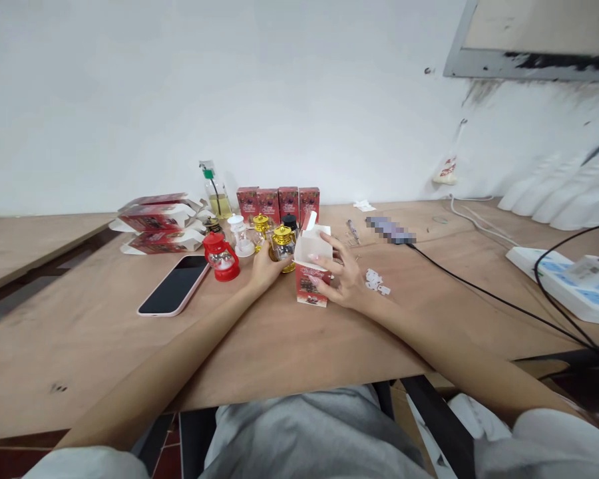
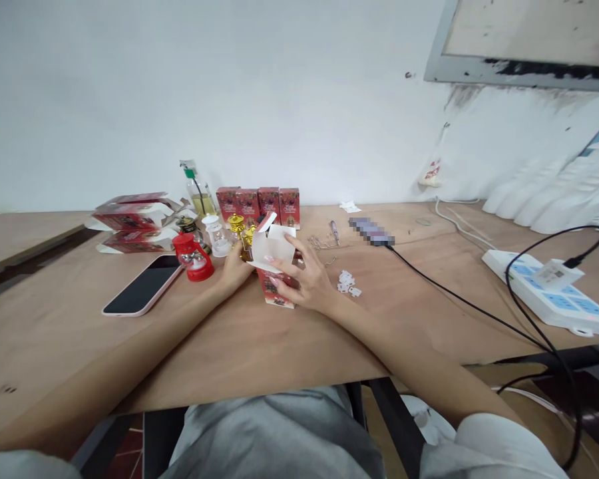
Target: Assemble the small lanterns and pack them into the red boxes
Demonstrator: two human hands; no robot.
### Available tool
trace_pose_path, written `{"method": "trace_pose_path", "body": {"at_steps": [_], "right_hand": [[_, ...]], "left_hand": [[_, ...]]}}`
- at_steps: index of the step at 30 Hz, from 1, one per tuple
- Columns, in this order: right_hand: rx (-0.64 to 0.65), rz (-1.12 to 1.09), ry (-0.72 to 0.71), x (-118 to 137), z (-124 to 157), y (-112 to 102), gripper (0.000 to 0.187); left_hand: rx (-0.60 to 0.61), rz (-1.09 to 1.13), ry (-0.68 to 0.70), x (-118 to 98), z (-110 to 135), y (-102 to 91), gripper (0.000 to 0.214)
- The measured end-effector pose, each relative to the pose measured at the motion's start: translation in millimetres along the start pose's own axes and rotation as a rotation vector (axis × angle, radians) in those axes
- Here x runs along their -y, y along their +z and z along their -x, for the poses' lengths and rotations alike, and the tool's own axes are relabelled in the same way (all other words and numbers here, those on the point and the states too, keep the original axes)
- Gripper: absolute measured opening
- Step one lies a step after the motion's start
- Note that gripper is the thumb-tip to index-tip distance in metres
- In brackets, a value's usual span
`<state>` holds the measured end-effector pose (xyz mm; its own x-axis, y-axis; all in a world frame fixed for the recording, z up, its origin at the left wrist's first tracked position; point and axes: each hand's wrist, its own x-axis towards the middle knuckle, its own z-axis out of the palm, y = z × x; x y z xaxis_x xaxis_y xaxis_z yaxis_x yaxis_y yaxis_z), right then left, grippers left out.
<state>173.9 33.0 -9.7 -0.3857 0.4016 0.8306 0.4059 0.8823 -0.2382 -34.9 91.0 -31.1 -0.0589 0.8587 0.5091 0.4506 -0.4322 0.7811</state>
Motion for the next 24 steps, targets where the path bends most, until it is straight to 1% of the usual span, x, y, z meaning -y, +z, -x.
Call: {"method": "trace_pose_path", "body": {"at_steps": [4, 6, 8, 10, 12, 13, 14, 15, 16, 17, 18, 19, 20, 21, 22, 23, 24], "right_hand": [[-0.042, 0.006, -0.038, 2, 1, 3, 0.039], [-0.043, -0.003, -0.025, 3, 1, 3, 0.038], [-0.030, -0.023, 0.002, 4, 1, 4, 0.037], [-0.028, -0.050, 0.019, 4, 1, 4, 0.035], [-0.036, -0.069, 0.019, 4, 0, 5, 0.033], [-0.044, -0.073, 0.010, 4, 0, 6, 0.032], [-0.054, -0.074, -0.005, 4, 0, 7, 0.031], [-0.069, -0.071, -0.022, 3, 0, 8, 0.031], [-0.084, -0.061, -0.035, 3, 0, 9, 0.031], [-0.095, -0.046, -0.039, 2, 1, 10, 0.031], [-0.101, -0.030, -0.039, 1, 2, 11, 0.031], [-0.097, -0.015, -0.037, 0, 3, 11, 0.030], [-0.090, 0.000, -0.037, -1, 4, 12, 0.030], [-0.085, 0.013, -0.044, -2, 5, 12, 0.030], [-0.083, 0.021, -0.060, -3, 5, 13, 0.031], [-0.093, 0.027, -0.079, -4, 5, 13, 0.031], [-0.112, 0.033, -0.094, -4, 5, 13, 0.031]], "left_hand": [[-0.057, 0.008, 0.014, -3, 2, 1.9, 0.051], [-0.104, -0.005, 0.020, -4, 6, 1.0, 0.054], [-0.156, -0.011, 0.043, -7, 6, -2.4, 0.056], [-0.235, 0.014, 0.088, -18, 0, -11.1, 0.060], [-0.355, 0.065, 0.160, -41, -9, -26.0, 0.063], [-0.415, 0.092, 0.212, -58, -13, -34.5, 0.063], [-0.489, 0.088, 0.293, -79, -15, -42.6, 0.058], [-0.524, 0.087, 0.380, -102, -15, -49.0, 0.053], [-0.496, 0.108, 0.447, -126, -12, -52.8, 0.049], [-0.449, 0.178, 0.490, -148, -7, -53.3, 0.045], [-0.299, 0.246, 0.483, -169, 0, -50.3, 0.040], [-0.130, 0.332, 0.431, -185, 7, -44.1, 0.038], [0.025, 0.384, 0.374, -196, 14, -35.6, 0.040], [0.162, 0.395, 0.329, -201, 18, -26.0, 0.041], [0.271, 0.406, 0.281, -202, 20, -16.6, 0.042], [0.333, 0.417, 0.235, -198, 20, -8.8, 0.043], [0.346, 0.430, 0.194, -191, 17, -3.5, 0.043]]}}
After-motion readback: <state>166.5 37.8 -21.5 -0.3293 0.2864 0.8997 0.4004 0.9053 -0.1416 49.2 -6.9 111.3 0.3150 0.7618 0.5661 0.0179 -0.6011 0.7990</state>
